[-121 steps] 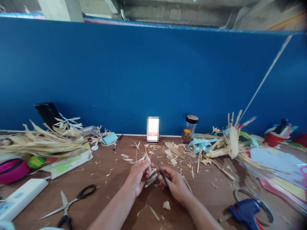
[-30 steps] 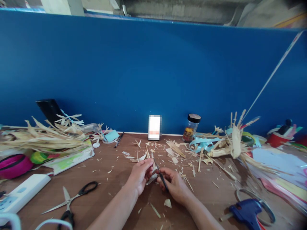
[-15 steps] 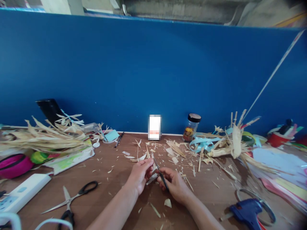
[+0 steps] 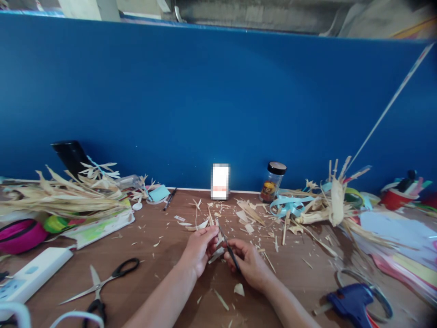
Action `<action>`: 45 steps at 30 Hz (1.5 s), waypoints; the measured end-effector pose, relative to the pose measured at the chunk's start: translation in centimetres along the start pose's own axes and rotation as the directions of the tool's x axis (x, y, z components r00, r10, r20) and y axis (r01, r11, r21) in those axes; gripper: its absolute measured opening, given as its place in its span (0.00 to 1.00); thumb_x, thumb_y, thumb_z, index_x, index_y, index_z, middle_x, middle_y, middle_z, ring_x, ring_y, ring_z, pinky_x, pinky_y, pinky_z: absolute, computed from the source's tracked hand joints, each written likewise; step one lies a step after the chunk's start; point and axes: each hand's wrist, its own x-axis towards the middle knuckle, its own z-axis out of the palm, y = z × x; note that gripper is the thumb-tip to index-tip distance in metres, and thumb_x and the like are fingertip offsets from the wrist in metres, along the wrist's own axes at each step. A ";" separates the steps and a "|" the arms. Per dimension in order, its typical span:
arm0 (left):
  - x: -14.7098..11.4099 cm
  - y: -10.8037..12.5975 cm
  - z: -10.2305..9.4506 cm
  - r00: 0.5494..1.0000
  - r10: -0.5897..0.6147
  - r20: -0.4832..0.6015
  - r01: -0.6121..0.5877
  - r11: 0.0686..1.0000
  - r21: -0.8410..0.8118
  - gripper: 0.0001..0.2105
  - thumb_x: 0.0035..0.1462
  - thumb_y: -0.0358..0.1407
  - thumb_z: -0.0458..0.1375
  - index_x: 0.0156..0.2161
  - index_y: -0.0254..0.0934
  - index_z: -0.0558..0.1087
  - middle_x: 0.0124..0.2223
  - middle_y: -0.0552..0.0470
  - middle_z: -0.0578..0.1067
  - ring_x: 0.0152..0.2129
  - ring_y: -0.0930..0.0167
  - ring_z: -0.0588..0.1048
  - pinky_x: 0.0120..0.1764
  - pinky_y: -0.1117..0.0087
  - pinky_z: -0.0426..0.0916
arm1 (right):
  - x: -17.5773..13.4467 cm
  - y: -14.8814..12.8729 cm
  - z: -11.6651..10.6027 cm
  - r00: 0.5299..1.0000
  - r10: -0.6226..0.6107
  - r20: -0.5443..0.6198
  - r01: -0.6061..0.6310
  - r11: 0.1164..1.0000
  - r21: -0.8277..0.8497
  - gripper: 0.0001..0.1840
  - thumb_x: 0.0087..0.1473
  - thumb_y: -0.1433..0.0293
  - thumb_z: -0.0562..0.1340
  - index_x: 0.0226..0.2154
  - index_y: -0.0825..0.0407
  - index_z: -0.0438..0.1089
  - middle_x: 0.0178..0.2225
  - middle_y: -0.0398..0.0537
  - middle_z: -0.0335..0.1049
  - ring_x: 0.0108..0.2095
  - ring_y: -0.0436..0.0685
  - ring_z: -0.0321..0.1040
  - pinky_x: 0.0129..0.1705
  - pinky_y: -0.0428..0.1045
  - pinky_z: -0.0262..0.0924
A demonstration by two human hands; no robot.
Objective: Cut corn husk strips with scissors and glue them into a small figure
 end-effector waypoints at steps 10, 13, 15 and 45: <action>0.1 0.0 0.0 1.000 0.001 -0.023 -0.001 1.000 0.004 0.06 0.44 0.31 0.61 0.29 0.30 0.70 0.18 0.57 0.67 0.13 0.83 0.65 0.17 0.84 0.61 | 0.1 -0.1 0.0 1.000 -0.003 -0.007 0.003 1.000 -0.025 0.13 0.48 0.64 0.61 0.36 0.55 0.68 0.18 0.37 0.58 0.18 0.45 0.51 0.20 0.41 0.50; 0.1 0.0 0.0 1.000 -0.004 -0.021 0.004 1.000 0.001 0.06 0.44 0.31 0.61 0.28 0.30 0.70 0.18 0.57 0.67 0.13 0.83 0.64 0.17 0.84 0.60 | 0.1 -0.1 0.0 1.000 0.003 -0.008 -0.004 1.000 -0.020 0.13 0.48 0.64 0.61 0.36 0.55 0.68 0.17 0.37 0.57 0.18 0.45 0.50 0.20 0.41 0.49; 0.1 0.0 0.0 1.000 -0.007 -0.017 0.007 1.000 0.000 0.05 0.44 0.30 0.61 0.28 0.30 0.70 0.17 0.57 0.66 0.13 0.83 0.64 0.17 0.84 0.60 | 0.1 0.1 -0.1 1.000 0.004 -0.005 -0.004 1.000 -0.019 0.13 0.48 0.63 0.61 0.35 0.54 0.68 0.17 0.36 0.56 0.18 0.45 0.50 0.20 0.41 0.48; 0.0 -0.1 -0.1 0.997 0.070 0.035 -0.073 0.993 0.090 0.09 0.43 0.35 0.62 0.29 0.33 0.68 0.19 0.59 0.65 0.14 0.82 0.63 0.18 0.83 0.57 | 0.1 0.3 -0.2 1.000 -0.019 0.003 0.019 1.000 -0.001 0.14 0.49 0.65 0.60 0.38 0.55 0.67 0.18 0.37 0.58 0.19 0.45 0.52 0.21 0.41 0.49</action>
